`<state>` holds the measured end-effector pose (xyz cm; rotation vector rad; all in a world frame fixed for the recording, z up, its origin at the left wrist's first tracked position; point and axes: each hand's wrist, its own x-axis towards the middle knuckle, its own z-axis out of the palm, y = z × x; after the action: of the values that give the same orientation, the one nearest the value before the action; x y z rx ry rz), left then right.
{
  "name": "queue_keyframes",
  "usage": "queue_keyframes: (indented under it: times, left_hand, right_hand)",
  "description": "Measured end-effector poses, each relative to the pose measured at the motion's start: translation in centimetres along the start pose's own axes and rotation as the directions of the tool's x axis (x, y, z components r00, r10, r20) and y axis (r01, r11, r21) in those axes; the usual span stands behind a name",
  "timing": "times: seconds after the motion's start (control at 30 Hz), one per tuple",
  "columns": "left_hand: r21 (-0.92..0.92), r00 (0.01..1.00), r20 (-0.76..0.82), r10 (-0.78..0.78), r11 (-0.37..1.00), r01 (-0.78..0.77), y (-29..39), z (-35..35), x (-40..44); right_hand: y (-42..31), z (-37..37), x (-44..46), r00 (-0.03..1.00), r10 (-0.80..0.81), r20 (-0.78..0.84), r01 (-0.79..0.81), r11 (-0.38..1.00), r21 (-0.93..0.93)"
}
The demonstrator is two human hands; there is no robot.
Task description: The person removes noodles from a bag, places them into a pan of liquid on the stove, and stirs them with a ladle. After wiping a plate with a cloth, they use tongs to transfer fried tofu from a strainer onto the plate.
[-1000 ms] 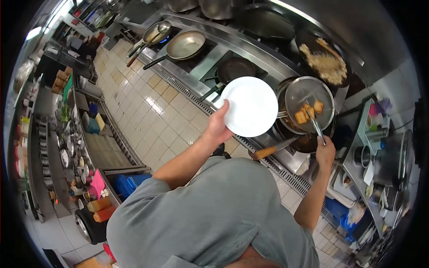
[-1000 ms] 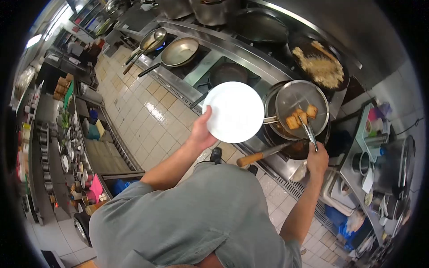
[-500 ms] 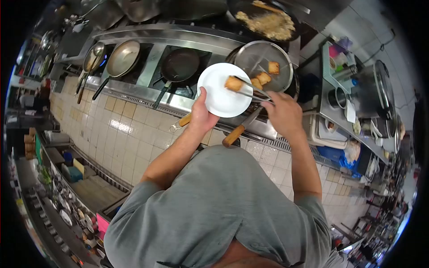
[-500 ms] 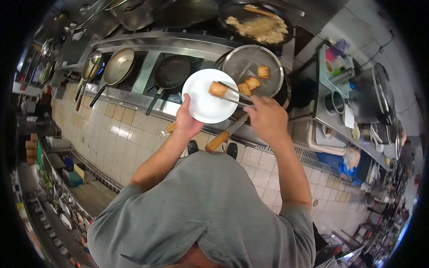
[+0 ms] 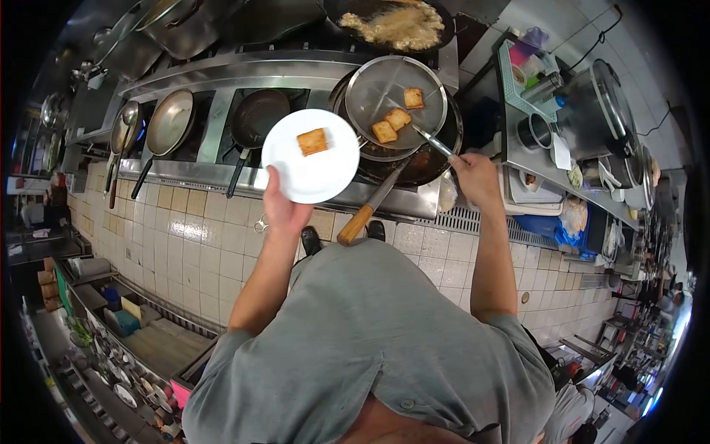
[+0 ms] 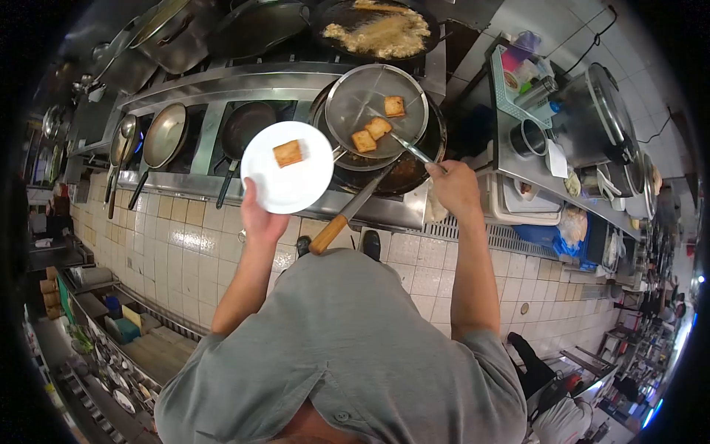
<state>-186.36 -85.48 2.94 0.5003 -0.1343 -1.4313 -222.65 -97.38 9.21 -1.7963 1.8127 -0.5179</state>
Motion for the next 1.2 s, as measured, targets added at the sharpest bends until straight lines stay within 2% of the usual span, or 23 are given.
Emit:
queue_keyframes:
  times: [0.07,0.13,0.2,0.27,0.3,0.37,0.4,0.47,0.6,0.67,0.7,0.77,0.8,0.87,1.0,1.1,1.17,1.2]
  left_hand:
    - [0.017,0.999,-0.005,0.042,0.999,-0.042,1.0,0.4,-0.8]
    - [0.042,0.99,-0.071,0.12,0.992,-0.118,1.8,0.8,-1.6]
    - [0.044,0.987,-0.092,0.132,0.991,-0.128,2.3,1.0,-2.2]
    - [0.013,0.983,-0.1,0.152,0.988,-0.151,2.7,1.4,-2.8]
    - [0.008,0.983,-0.1,0.154,0.988,-0.154,3.0,1.4,-3.0]
    - [-0.023,0.987,-0.075,0.144,0.989,-0.146,3.4,1.4,-3.3]
    - [-0.028,0.985,-0.08,0.151,0.988,-0.154,3.7,1.5,-3.6]
    - [0.007,0.984,-0.097,0.148,0.989,-0.148,4.0,1.7,-3.8]
    - [-0.012,0.989,-0.064,0.13,0.991,-0.131,4.3,1.2,-3.8]
    - [0.004,0.992,-0.053,0.116,0.993,-0.116,4.5,1.0,-3.5]
    - [0.003,0.991,-0.056,0.121,0.993,-0.121,4.5,0.8,-3.3]
    - [0.01,0.995,-0.039,0.093,0.996,-0.093,4.3,0.6,-3.0]
    - [0.007,0.995,-0.042,0.094,0.996,-0.094,4.2,0.5,-2.7]
    - [-0.004,0.999,-0.02,0.031,1.0,-0.031,4.0,0.3,-2.2]
    - [-0.01,1.0,-0.001,-0.015,1.0,0.015,3.3,0.3,-1.3]
    - [0.0,1.0,0.009,-0.026,1.0,0.026,2.7,0.5,-1.0]
    - [0.001,1.0,-0.008,-0.013,1.0,0.013,2.5,0.6,-0.9]
    - [0.002,1.0,-0.008,-0.014,1.0,0.014,2.5,0.5,-1.0]
  right_hand:
    - [-1.0,0.0,-0.2,0.991,0.098,0.087,-0.089,0.991,-0.104]
    - [-1.2,0.7,0.4,0.994,0.074,0.08,-0.065,0.992,-0.107]
    - [-1.0,1.9,1.5,0.996,0.05,0.072,-0.041,0.992,-0.117]
    - [-0.2,3.8,2.8,0.987,0.146,0.068,-0.149,0.988,0.036]
    - [0.5,4.9,3.3,0.987,0.143,0.068,-0.145,0.989,0.031]
    - [0.8,6.3,3.9,0.985,0.174,-0.005,-0.166,0.951,0.262]
    - [1.0,6.7,3.9,0.986,0.166,0.0,-0.161,0.953,0.257]
    - [-0.8,6.6,2.9,0.994,0.046,-0.101,-0.031,0.989,0.141]
    - [-1.7,7.1,3.1,0.987,0.108,-0.118,-0.108,0.994,0.008]
    - [-0.5,7.7,3.7,0.981,0.094,-0.167,-0.064,0.981,0.182]
    - [0.1,7.7,4.0,0.982,0.09,-0.163,-0.06,0.982,0.18]
    - [-0.3,6.7,3.6,0.978,0.166,-0.128,-0.116,0.938,0.327]
    - [-0.5,6.3,3.4,0.978,0.165,-0.126,-0.116,0.939,0.324]
    - [-1.0,5.6,3.0,0.974,0.207,-0.093,-0.147,0.887,0.438]
    - [0.0,5.9,3.5,0.975,0.201,-0.099,-0.144,0.9,0.412]
    - [0.5,6.1,3.5,0.989,0.13,-0.077,-0.096,0.932,0.349]
    - [1.0,6.4,3.5,0.995,0.054,-0.087,-0.038,0.983,0.177]
    - [1.3,6.4,3.5,0.995,0.055,-0.088,-0.039,0.983,0.178]
